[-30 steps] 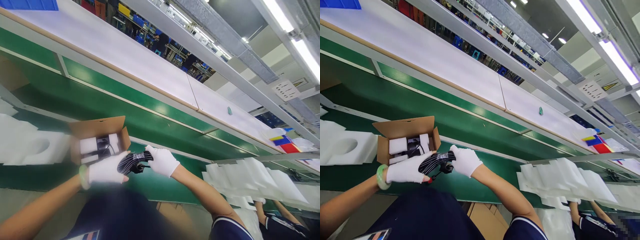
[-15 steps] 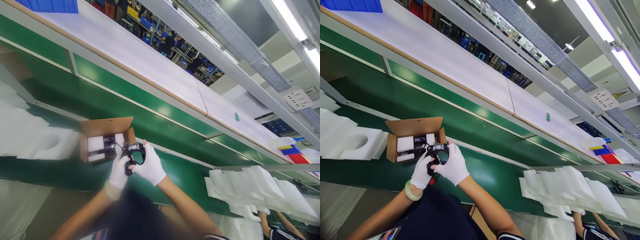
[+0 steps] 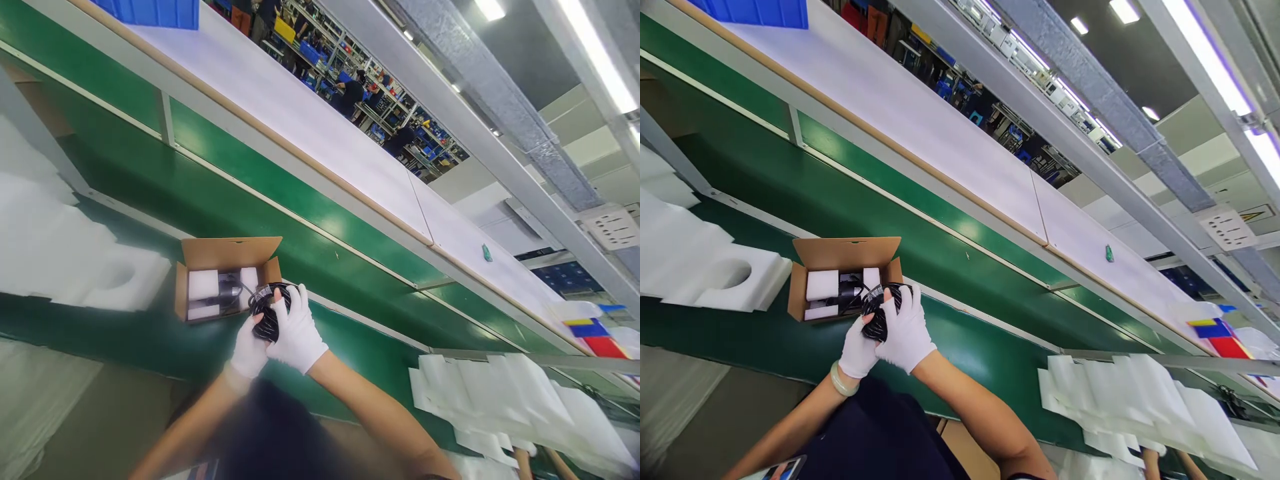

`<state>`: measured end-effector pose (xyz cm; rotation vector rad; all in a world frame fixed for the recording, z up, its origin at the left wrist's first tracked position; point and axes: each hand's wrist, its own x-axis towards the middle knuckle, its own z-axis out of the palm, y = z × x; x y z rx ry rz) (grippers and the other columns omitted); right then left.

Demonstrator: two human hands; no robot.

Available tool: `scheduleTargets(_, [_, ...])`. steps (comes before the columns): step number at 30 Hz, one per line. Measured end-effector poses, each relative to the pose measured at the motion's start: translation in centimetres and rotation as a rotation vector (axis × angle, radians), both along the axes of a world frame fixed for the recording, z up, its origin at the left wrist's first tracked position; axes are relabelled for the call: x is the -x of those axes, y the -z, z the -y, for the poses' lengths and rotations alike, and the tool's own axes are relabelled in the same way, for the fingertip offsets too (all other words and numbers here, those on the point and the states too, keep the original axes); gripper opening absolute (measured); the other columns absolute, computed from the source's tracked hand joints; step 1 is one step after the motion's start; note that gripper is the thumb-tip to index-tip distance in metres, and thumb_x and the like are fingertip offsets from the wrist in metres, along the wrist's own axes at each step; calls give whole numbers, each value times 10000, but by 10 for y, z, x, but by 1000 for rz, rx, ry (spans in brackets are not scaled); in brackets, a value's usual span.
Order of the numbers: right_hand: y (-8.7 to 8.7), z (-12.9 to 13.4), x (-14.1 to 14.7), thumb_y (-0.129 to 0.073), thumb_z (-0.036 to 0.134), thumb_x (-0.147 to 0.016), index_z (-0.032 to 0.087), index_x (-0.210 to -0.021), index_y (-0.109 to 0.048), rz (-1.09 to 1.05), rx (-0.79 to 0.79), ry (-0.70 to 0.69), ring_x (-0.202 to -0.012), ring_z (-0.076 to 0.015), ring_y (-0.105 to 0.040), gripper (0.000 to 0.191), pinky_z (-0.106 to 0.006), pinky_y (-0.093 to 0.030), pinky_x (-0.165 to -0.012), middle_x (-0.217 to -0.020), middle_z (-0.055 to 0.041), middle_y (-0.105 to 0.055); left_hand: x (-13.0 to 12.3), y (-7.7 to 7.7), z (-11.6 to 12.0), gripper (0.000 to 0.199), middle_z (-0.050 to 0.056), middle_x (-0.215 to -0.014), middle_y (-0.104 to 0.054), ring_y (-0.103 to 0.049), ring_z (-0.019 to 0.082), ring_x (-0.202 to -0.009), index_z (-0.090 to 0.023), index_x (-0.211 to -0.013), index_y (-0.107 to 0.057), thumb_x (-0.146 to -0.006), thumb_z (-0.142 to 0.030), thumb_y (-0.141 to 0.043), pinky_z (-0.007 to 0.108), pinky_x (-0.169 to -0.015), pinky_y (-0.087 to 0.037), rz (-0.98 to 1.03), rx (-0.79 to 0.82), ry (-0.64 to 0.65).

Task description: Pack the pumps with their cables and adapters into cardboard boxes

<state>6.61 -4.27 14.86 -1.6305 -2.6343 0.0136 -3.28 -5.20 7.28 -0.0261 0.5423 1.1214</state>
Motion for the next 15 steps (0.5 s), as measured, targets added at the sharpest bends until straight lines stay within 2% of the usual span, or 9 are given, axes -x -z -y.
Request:
scheduleTargets(3, [-3,-8,8,-657,251,-610,132,-1454,-269,49,-19,-17,-1343,-495,-39,936,-643,-295,-1001,-1385,-240,-215,6,5,-10,352,70,-1081,-686,-594,261,-1106,-178,-1083,-635,-762,-301,-561,412,-960,-492,52,-4,-30])
scheduleTargets(7, [-9,-26,11,-670,260,-657,145,-1448,-300,129,26,-94,-1339,-494,-48,880,-622,-332,-983,-1384,-240,-224,11,6,-24,398,71,-1193,-644,-550,250,-1177,-183,-1171,-607,-803,-314,-531,414,-1008,-457,59,-40,-35])
scheduleTargets(11, [-8,-37,9,-687,344,-659,172,-1423,-347,180,60,-162,-1321,-503,-83,854,-649,-327,-955,-1353,-239,-260,8,4,-25,367,47,-1246,-618,-526,209,-1210,-193,-1169,-606,-838,-318,-511,366,-1039,-432,152,74,-22])
scheduleTargets(13, [-1,-40,6,-672,368,-677,169,-1418,-353,171,41,-146,-1312,-496,-113,831,-657,-321,-950,-1338,-243,-272,5,5,-23,383,40,-1286,-591,-518,191,-1220,-206,-1196,-589,-865,-372,-491,355,-1050,-421,124,14,7])
scheduleTargets(15, [7,-43,1,-640,373,-713,151,-1418,-351,151,29,-145,-1300,-459,-171,793,-642,-330,-958,-1320,-240,-291,7,12,-22,447,63,-1306,-573,-512,195,-1225,-205,-1246,-557,-881,-451,-480,366,-1053,-411,38,-119,52])
